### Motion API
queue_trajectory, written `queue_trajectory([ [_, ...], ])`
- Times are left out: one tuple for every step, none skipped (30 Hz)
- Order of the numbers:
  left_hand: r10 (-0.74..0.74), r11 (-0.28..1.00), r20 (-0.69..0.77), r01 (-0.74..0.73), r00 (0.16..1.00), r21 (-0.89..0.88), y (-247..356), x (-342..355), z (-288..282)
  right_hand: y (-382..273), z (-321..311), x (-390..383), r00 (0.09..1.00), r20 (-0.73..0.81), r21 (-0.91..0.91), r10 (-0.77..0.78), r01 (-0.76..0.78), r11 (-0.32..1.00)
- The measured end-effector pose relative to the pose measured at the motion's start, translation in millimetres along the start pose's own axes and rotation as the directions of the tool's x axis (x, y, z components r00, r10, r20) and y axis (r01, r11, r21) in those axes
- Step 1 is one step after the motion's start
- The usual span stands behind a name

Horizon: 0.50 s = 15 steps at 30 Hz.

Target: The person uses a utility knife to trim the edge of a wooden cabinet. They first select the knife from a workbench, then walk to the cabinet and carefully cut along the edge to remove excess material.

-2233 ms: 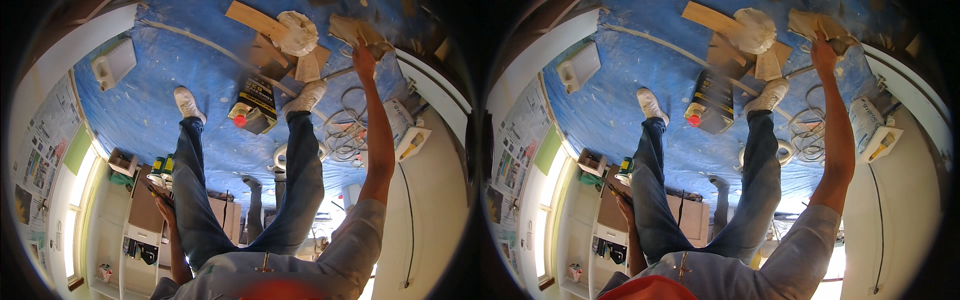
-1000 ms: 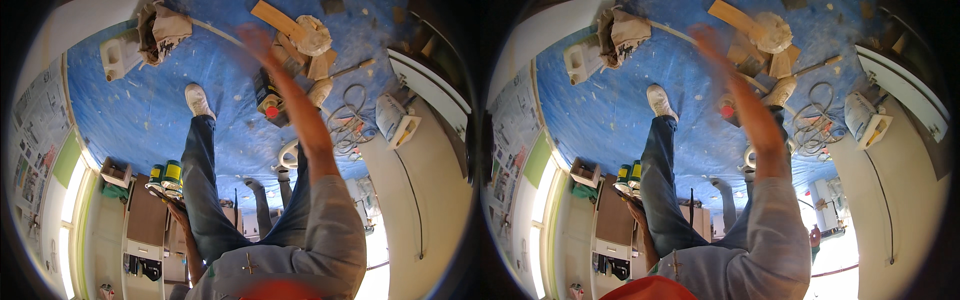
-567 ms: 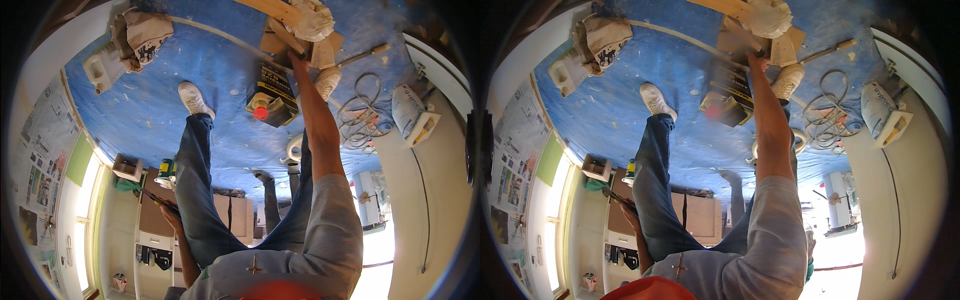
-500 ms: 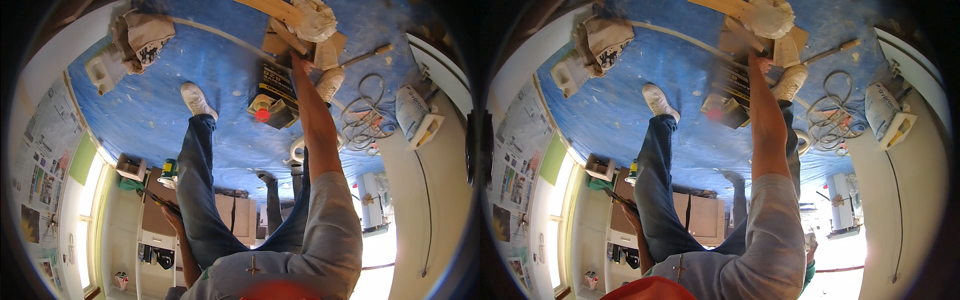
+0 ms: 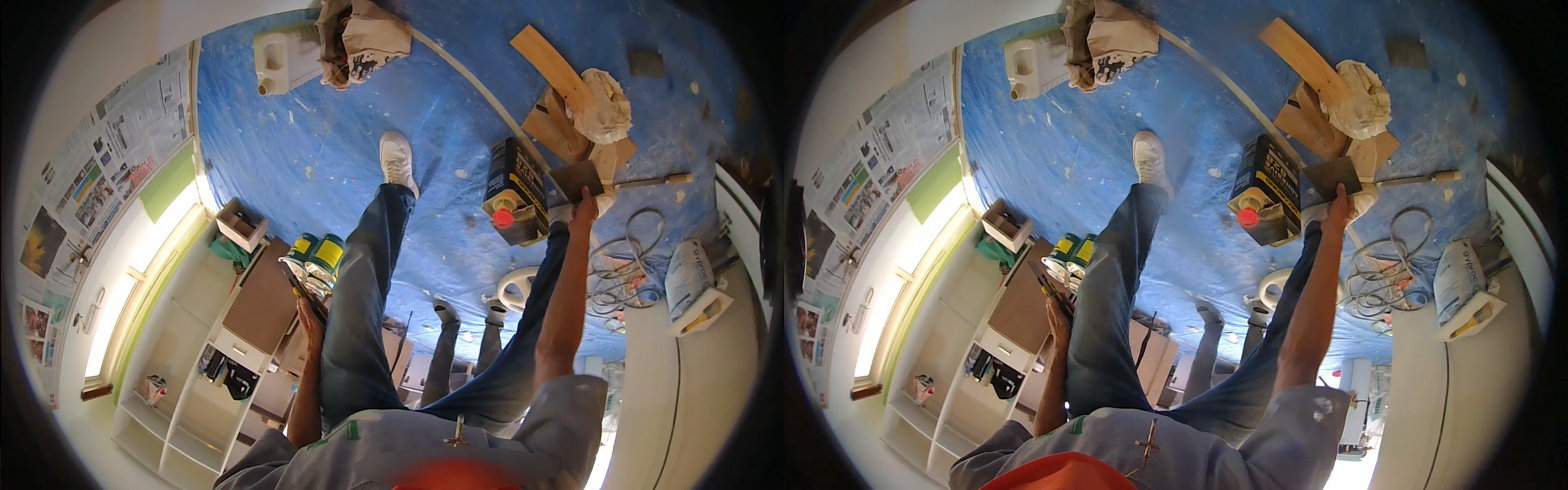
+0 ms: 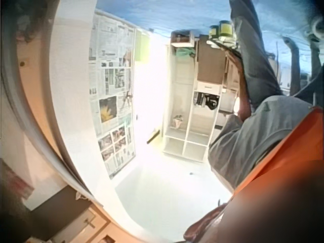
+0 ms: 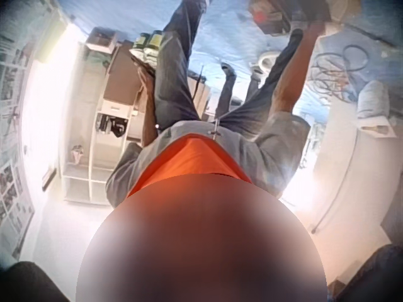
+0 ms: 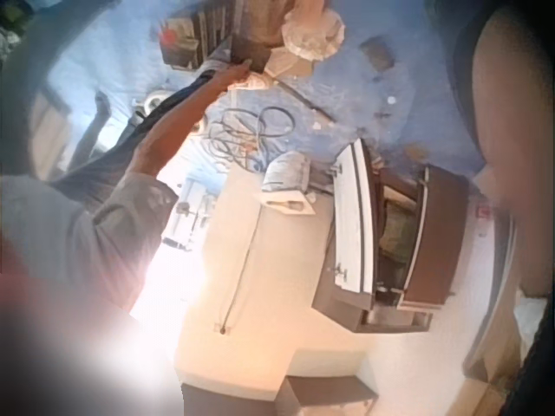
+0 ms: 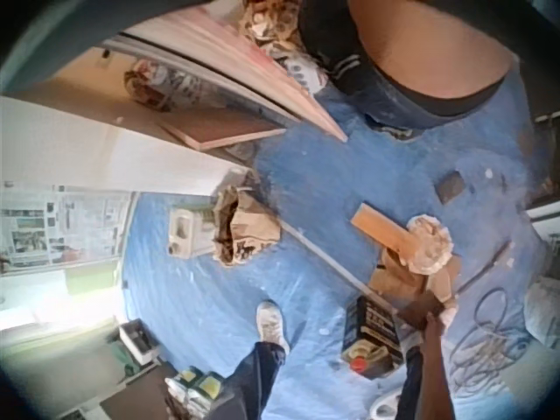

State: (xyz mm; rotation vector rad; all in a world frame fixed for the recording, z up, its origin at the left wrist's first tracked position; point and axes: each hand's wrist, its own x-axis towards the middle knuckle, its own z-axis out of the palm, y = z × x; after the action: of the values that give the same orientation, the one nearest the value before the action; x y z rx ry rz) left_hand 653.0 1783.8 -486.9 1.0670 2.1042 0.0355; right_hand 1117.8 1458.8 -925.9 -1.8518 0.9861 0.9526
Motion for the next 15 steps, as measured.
queue_trajectory([
  [0.013,1.0,-0.017,-0.012,1.0,0.027,-3,1,0,-12,9,-19,0.982,-0.038,-0.023,-0.182,0.182,0.983],
  [0.021,0.998,-0.04,-0.018,0.999,0.056,-6,2,-2,-21,19,-43,0.932,-0.074,-0.056,-0.356,0.352,0.934],
  [0.03,0.996,-0.06,-0.025,0.998,0.088,-10,4,-4,-26,43,-69,0.779,0.027,-0.41,-0.627,0.581,0.703],
  [0.113,0.975,-0.043,-0.102,0.993,0.196,-13,3,-9,-38,77,-90,0.736,0.169,-0.362,-0.655,0.665,0.654],
  [0.207,0.93,0.004,-0.198,0.978,0.31,-15,7,-12,-51,113,-111,0.691,0.339,-0.134,-0.638,0.707,0.694],
  [0.235,0.894,0.033,-0.229,0.971,0.386,-18,8,-14,-65,151,-132,0.552,0.504,0.071,-0.664,0.74,0.669],
  [0.201,0.921,-0.003,-0.187,0.98,0.342,-20,11,-15,-78,205,-153,0.65,0.504,-0.067,-0.568,0.686,0.725],
  [0.261,0.879,0.018,-0.245,0.965,0.408,-23,11,-15,-93,248,-172,0.677,0.526,-0.15,-0.515,0.67,0.727],
  [0.238,0.911,0.01,-0.227,0.971,0.346,-25,12,-16,-103,264,-190,0.565,0.614,-0.218,-0.551,0.792,0.57],
  [0.003,0.992,-0.024,0.0,1.0,0.128,-26,12,-15,-115,308,-210,0.629,0.685,0.173,-0.367,0.349,0.921],
  [0.005,0.997,-0.011,-0.004,1.0,0.08,-27,11,-15,-120,310,-214,0.634,0.629,0.128,-0.451,0.487,0.864],
  [0.016,0.996,-0.004,-0.016,1.0,0.084,-27,10,-15,-120,310,-217,0.581,0.589,0.118,-0.561,0.625,0.772],
  [0.029,0.994,0.004,-0.03,1.0,0.106,-28,8,-15,-120,297,-208,0.611,0.5,0.036,-0.614,0.694,0.719],
  [0.043,0.992,0.007,-0.044,0.999,0.116,-28,7,-15,-120,277,-188,0.567,0.419,0.002,-0.709,0.781,0.625],
  [0.055,0.991,0.01,-0.056,0.998,0.125,-28,6,-15,-117,254,-161,0.483,0.34,-0.033,-0.807,0.864,0.503],
])
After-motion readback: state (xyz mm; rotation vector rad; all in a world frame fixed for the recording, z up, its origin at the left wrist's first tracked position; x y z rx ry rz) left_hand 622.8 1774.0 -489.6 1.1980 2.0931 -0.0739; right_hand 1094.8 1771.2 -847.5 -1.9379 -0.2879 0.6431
